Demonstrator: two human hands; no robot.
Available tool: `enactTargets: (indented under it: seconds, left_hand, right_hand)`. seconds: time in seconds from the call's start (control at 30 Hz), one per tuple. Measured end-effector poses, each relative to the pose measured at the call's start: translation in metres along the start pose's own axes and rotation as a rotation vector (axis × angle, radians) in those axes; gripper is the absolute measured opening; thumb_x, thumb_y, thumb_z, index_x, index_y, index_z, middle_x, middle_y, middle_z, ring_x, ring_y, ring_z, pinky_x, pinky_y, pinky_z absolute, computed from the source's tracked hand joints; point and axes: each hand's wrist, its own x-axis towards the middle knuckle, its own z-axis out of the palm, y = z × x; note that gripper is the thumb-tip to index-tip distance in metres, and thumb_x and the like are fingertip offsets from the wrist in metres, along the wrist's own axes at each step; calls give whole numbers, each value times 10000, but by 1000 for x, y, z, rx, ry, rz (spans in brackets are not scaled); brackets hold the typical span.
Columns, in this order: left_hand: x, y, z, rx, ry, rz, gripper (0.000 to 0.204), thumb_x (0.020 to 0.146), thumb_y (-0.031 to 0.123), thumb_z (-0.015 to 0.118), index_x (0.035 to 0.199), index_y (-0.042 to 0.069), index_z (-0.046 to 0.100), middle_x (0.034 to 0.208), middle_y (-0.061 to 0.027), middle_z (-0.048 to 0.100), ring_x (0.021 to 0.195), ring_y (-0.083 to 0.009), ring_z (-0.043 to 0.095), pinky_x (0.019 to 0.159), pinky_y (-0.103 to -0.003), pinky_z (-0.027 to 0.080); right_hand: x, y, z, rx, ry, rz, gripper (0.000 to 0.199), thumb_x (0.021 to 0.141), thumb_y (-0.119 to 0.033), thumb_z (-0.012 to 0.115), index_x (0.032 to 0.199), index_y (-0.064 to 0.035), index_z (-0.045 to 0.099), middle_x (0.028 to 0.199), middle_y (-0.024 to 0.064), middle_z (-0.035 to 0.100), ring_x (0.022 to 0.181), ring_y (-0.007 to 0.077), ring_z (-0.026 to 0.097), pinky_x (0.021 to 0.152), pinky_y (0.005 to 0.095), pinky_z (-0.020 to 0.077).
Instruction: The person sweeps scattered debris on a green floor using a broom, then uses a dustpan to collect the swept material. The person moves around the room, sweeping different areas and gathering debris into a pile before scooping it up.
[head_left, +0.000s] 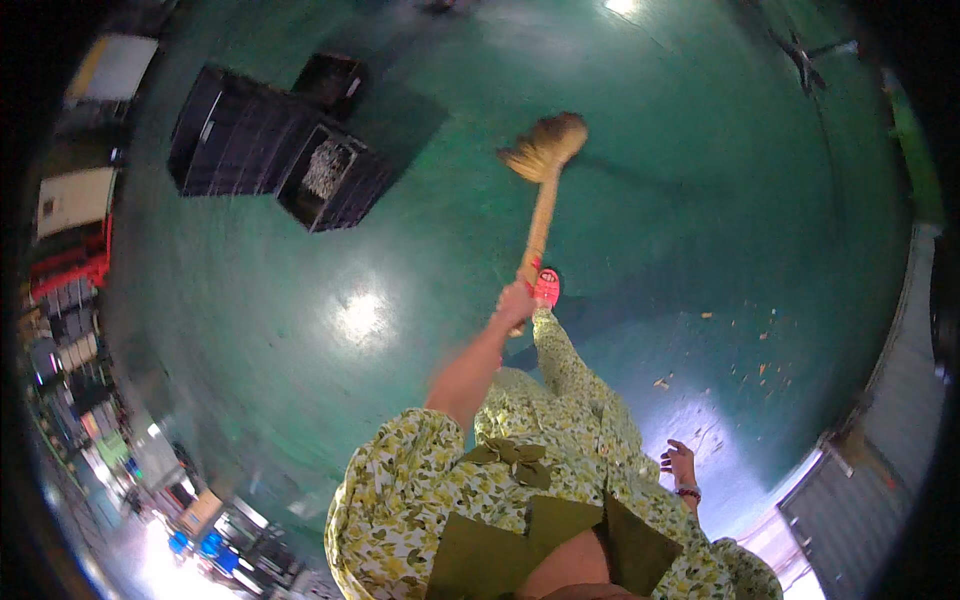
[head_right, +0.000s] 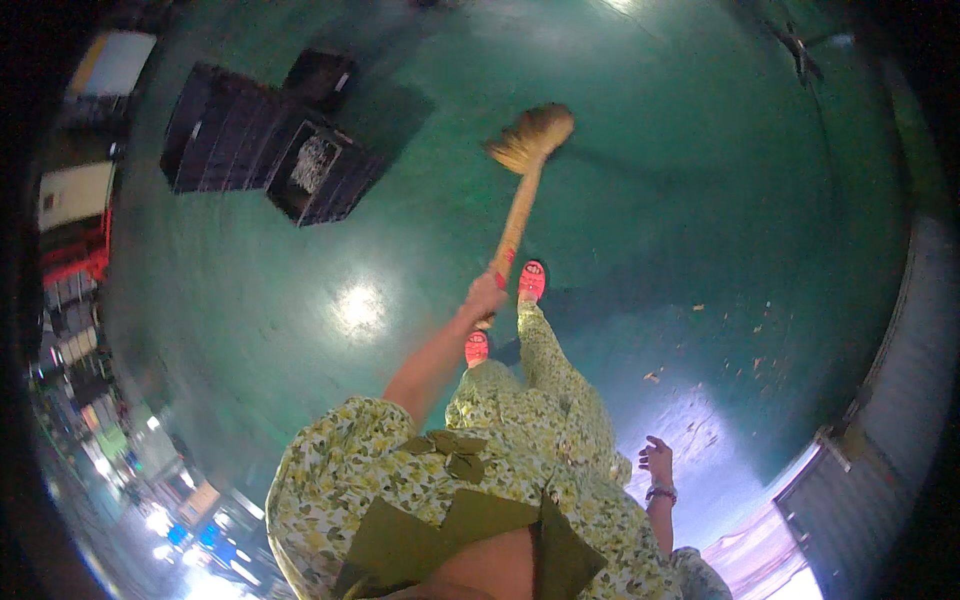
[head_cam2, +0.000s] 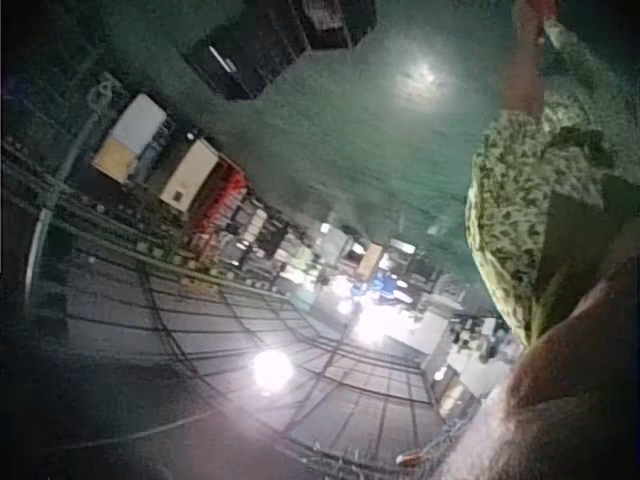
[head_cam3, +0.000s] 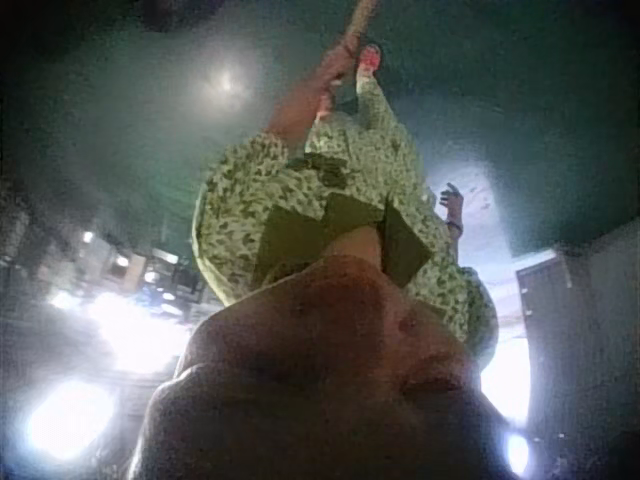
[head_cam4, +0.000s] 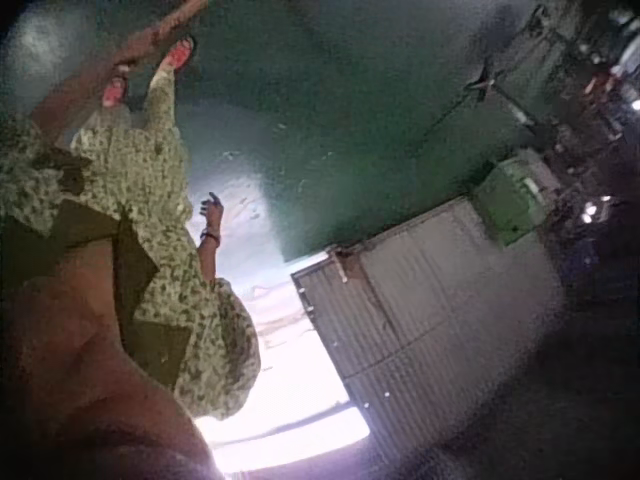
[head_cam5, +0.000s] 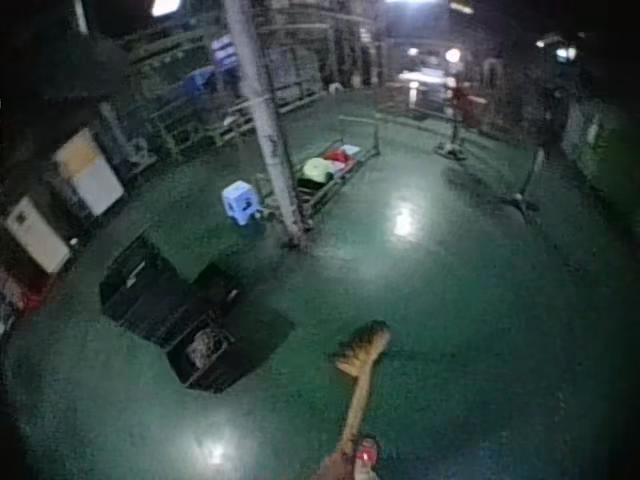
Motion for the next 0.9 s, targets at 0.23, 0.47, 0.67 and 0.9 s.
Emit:
enactTargets:
  seconds: [0.23, 0.47, 0.67, 0.9]
  left_hand:
    - [-5, 75, 77, -426, -505, 214, 297, 703, 116, 602, 938, 9, 455, 615, -83, 525, 508, -185, 525, 460, -309, 432]
    - [-5, 79, 18, -1319, -1002, -174, 154, 728, 30, 558, 751, 61, 409, 553, -11, 437, 393, -61, 393, 332, -202, 314]
    - [-62, 23, -93, -1241, -445, 10, 222, 723, -2, 534, 919, 89, 485, 584, -3, 453, 404, -60, 403, 335, -202, 315]
    - [-64, -73, -175, -514, 340, -167, 386, 654, 103, 611, 1022, 62, 502, 603, -36, 496, 476, -119, 491, 412, -269, 408]
  right_hand:
    - [14, -12, 45, 127, 8, -72, 334, 817, -69, 439, 1144, -65, 510, 700, 65, 572, 519, 123, 518, 470, 272, 468]
    - [85, -42, 89, 143, -133, -351, 331, 803, -99, 473, 1128, -77, 530, 705, 37, 573, 525, 87, 496, 424, 213, 357]
    - [118, -105, 91, 147, -180, -307, 373, 783, -81, 458, 1152, -82, 511, 679, 50, 554, 496, 109, 498, 423, 235, 409]
    - [69, -117, 77, 219, -102, -273, 405, 772, -52, 445, 1174, -68, 487, 681, 76, 556, 494, 139, 507, 440, 277, 465]
